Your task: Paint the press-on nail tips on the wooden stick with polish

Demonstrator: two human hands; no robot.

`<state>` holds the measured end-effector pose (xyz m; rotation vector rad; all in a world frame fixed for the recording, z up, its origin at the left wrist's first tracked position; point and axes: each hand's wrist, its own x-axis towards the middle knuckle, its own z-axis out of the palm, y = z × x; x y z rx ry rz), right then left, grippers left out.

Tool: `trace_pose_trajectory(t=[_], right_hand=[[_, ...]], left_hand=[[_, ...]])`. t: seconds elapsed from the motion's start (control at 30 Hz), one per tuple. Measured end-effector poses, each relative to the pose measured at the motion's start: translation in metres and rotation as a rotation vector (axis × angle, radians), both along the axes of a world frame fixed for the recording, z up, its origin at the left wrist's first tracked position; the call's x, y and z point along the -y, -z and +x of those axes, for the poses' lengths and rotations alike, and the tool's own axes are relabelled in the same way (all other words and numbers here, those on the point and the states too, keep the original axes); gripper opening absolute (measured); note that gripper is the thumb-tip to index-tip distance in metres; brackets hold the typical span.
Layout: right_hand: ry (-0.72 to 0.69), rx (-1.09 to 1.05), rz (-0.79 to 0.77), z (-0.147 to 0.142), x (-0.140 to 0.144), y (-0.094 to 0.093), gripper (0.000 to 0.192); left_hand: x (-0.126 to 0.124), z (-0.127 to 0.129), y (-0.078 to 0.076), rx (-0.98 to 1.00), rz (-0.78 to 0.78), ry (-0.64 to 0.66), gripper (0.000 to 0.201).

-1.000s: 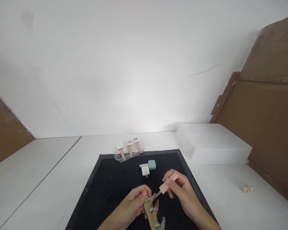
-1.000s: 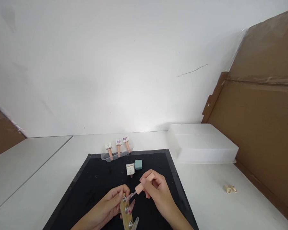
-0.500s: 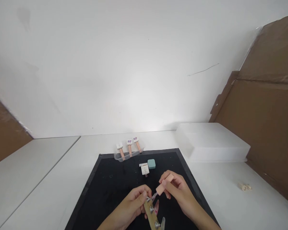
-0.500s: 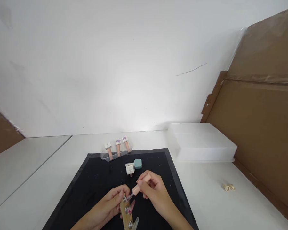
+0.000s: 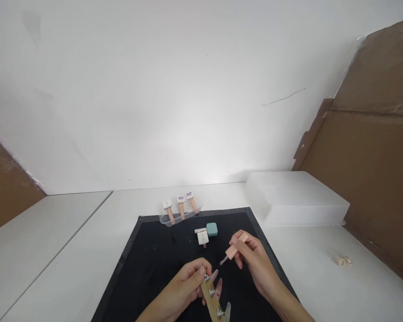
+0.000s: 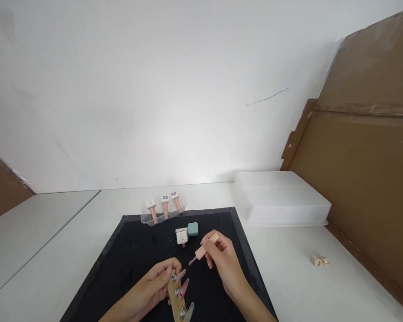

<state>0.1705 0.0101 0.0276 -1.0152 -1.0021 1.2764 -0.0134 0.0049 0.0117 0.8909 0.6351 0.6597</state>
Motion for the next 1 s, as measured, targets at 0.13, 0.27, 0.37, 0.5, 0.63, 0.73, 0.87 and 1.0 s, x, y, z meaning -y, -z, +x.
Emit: trace_pose_trajectory(t=[0.13,0.27,0.37,0.5,0.63,0.73,0.87,1.0], right_hand=[[-0.090,-0.040,0.024,-0.0004,0.0036,-0.0029,0.033],[-0.226,-0.006,0.041,-0.0001,0.0053,-0.0020,0.030],[-0.205,0.034,0.007,0.0000,0.0030,-0.0002,0.029],[-0.053,0.024,-0.036,0.0009,-0.0018,0.0016,0.030],[0.020,-0.027,-0.045,0.0020,-0.0018,-0.0015,0.026],[-0.017,-0.073,-0.023,0.0016,0.0010,-0.0048,0.029],[-0.098,-0.090,0.005,0.0004,0.0036,-0.0049,0.030],[-0.130,-0.072,-0.010,-0.0002,0.0040,-0.0035,0.027]], left_hand=[[-0.0016,0.0005,-0.0018,-0.004,0.011,0.014,0.032],[-0.0029,0.0027,-0.0037,-0.026,0.005,0.000,0.036],[-0.0022,0.0029,-0.0028,-0.021,-0.002,-0.005,0.036],[-0.0004,0.0009,-0.0004,-0.009,-0.008,-0.014,0.033],[-0.0002,-0.0002,-0.0004,0.005,-0.007,-0.009,0.032],[-0.0009,-0.0001,-0.0013,-0.003,-0.002,-0.008,0.032],[-0.0017,0.0002,-0.0015,-0.005,0.004,-0.003,0.033],[-0.0019,0.0004,-0.0010,-0.002,-0.002,-0.007,0.033]])
